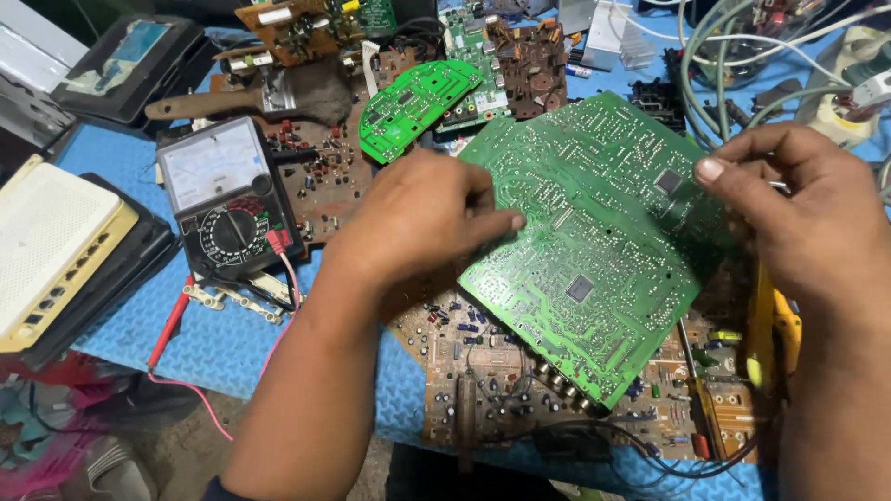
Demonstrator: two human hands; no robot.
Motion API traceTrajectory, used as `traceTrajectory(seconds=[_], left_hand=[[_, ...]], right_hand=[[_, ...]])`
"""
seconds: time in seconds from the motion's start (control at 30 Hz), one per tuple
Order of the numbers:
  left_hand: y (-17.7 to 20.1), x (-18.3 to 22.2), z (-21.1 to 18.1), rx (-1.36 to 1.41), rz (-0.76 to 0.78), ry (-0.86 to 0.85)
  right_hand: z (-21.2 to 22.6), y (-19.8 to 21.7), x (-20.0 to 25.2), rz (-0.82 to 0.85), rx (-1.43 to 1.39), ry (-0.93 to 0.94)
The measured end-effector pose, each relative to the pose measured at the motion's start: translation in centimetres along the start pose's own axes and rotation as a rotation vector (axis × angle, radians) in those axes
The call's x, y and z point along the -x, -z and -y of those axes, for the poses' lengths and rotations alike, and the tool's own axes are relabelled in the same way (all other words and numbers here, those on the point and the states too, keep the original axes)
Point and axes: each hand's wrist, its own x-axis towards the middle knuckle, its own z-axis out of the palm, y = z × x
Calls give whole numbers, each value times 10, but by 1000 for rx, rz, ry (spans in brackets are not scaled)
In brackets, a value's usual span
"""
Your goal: The person is inspecting and repairing a circuit board, using pliers to remove a component and a probe to check solder points.
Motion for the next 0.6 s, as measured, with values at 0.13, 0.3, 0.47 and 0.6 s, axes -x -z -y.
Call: traceTrajectory(seconds=[0.13,0.3,0.47,0.6], left_hand=[[-17,21,8,-144,70,35],[-43,40,21,-71,-83,37],[-54,54,13,213,-32,111],[-68,56,17,423,-120,107]], right_hand=[[13,-5,-1,52,384,-39],[28,-15,-2,186,494,-220],[17,-14,-4,179,535,-190],[38,-14,4,165,425,-222]])
